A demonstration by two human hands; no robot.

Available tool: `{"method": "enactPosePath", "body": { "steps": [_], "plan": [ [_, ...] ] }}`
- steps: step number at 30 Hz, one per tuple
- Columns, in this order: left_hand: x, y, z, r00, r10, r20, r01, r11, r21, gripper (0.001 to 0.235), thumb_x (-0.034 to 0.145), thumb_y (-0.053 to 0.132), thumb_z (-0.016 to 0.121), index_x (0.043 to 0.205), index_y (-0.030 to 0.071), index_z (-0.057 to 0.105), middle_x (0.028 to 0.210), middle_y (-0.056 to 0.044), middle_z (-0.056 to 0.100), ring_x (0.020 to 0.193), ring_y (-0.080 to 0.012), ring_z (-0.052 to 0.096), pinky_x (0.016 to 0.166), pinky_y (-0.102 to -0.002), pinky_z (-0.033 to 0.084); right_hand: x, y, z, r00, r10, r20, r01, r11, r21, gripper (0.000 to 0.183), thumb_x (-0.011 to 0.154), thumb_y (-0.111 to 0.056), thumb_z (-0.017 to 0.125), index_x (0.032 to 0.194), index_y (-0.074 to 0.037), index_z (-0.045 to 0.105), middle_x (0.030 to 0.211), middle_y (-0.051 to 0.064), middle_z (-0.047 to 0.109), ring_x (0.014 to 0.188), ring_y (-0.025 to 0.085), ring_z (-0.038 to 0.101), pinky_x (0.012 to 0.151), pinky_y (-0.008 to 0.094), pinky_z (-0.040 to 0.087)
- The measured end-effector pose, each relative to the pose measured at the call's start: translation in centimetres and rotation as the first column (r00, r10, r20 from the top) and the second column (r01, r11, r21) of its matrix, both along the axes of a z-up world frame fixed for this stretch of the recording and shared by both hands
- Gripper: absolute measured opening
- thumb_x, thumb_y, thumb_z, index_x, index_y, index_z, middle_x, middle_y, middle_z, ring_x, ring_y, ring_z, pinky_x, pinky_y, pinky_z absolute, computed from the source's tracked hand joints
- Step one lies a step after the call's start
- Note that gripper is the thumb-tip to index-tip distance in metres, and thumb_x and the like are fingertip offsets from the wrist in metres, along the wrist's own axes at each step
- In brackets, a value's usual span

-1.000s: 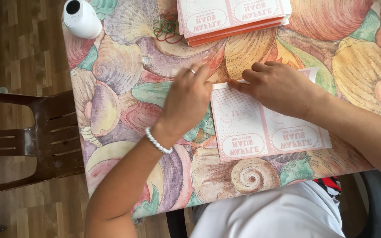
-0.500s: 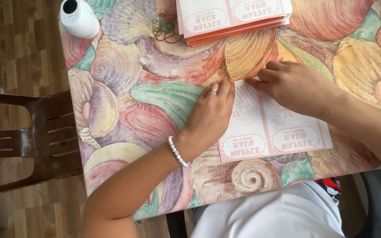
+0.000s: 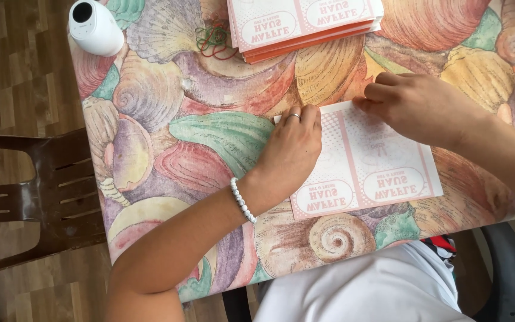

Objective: Folding printed paper bags and stacking them neatly on a table.

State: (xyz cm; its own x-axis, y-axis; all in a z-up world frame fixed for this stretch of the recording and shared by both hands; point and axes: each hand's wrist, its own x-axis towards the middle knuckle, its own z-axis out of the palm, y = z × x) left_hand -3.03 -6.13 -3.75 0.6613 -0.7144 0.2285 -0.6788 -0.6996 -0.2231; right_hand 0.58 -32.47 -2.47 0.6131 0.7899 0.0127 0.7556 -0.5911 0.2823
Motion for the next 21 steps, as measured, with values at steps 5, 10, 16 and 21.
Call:
{"method": "enactPosePath", "body": {
  "steps": [5, 10, 16, 21],
  "plan": [
    [0.6, -0.7, -0.1, 0.995, 0.034, 0.097, -0.044, 0.993, 0.107, 0.052, 0.094, 0.015, 0.057, 0.146, 0.012, 0.057, 0.097, -0.003, 0.059, 0.075, -0.0157, 0.057, 0.059, -0.025, 0.050, -0.8, 0.7, 0.3, 0.998, -0.049, 0.038, 0.051, 0.998, -0.041, 0.036, 0.096, -0.014, 0.066, 0.132, -0.014, 0.068, 0.095, -0.007, 0.067, 0.079, 0.013, 0.060, 0.053, 0.028, 0.060],
    [0.6, -1.0, -0.5, 0.995, 0.077, 0.071, -0.077, 0.997, -0.001, 0.053, 0.091, 0.014, 0.060, 0.143, 0.019, 0.059, 0.098, -0.004, 0.053, 0.096, -0.0319, 0.061, 0.060, -0.030, 0.054, -1.2, 0.6, -0.8, 0.988, -0.074, 0.138, 0.073, 0.997, 0.010, 0.017, 0.104, -0.018, 0.062, 0.117, -0.020, 0.073, 0.091, -0.009, 0.062, 0.079, 0.015, 0.058, 0.046, 0.029, 0.052],
    [1.0, -1.3, 0.1, 0.997, 0.077, -0.001, -0.076, 0.992, 0.101, 0.059, 0.091, 0.016, 0.058, 0.149, 0.026, 0.051, 0.100, -0.005, 0.051, 0.086, -0.0263, 0.058, 0.051, -0.025, 0.051, -0.9, 0.9, 0.9, 0.998, -0.065, 0.027, 0.067, 0.996, -0.057, 0.044, 0.093, -0.003, 0.063, 0.133, -0.020, 0.066, 0.093, -0.007, 0.065, 0.079, 0.015, 0.060, 0.058, 0.028, 0.059],
    [1.0, -1.7, 0.2, 0.996, 0.090, -0.022, -0.090, 0.996, 0.025, 0.056, 0.088, 0.014, 0.061, 0.143, 0.025, 0.058, 0.100, -0.005, 0.053, 0.088, -0.0267, 0.059, 0.050, -0.029, 0.052, -0.3, -0.7, 0.5, 0.998, -0.056, 0.006, 0.056, 0.998, -0.026, 0.028, 0.094, -0.008, 0.064, 0.118, -0.019, 0.070, 0.099, -0.008, 0.062, 0.089, 0.016, 0.062, 0.067, 0.031, 0.062]
  ]
}}
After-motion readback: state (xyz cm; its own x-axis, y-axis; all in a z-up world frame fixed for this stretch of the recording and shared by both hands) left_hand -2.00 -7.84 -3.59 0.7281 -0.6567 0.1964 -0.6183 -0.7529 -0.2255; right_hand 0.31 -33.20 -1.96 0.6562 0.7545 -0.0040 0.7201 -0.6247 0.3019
